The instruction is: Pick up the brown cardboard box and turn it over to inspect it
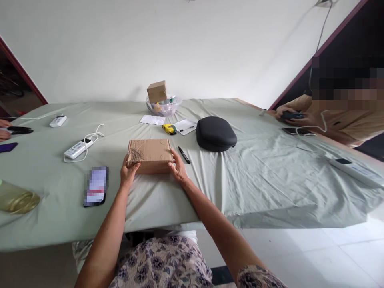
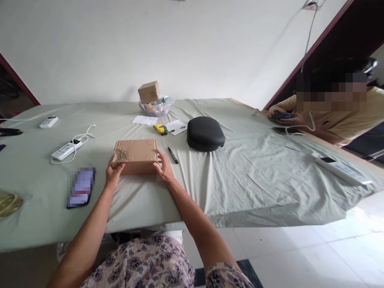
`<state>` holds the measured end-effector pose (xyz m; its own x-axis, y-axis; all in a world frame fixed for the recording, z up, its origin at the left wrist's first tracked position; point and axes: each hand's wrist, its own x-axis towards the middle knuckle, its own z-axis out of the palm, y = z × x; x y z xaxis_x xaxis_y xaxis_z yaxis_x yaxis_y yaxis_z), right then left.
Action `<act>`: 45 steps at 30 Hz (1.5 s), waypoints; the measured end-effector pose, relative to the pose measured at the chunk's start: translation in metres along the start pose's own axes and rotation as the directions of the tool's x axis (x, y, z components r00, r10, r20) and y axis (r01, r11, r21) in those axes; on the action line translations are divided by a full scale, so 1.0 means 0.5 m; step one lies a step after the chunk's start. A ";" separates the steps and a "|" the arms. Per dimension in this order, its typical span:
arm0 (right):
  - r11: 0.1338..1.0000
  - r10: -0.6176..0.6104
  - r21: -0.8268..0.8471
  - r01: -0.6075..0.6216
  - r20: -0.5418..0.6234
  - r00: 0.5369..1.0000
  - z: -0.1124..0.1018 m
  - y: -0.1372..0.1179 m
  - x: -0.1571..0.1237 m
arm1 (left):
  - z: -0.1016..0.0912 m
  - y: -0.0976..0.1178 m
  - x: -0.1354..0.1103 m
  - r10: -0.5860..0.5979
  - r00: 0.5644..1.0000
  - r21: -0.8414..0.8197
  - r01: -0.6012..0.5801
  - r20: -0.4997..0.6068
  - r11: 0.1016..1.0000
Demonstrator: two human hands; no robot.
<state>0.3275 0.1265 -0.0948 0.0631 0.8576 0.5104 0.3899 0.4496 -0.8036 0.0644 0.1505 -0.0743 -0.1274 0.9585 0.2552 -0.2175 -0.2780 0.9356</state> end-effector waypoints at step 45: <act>0.915 -0.353 -0.189 0.357 0.055 0.934 0.012 -0.078 -0.023 | 0.010 0.022 -0.054 0.263 0.953 0.347 -0.300 0.151 0.889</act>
<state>0.3060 0.1007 -0.0714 -0.1290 0.6560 0.7437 0.5530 0.6701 -0.4952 0.0703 0.1218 -0.0696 -0.0326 0.8500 0.5258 0.1803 -0.5124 0.8396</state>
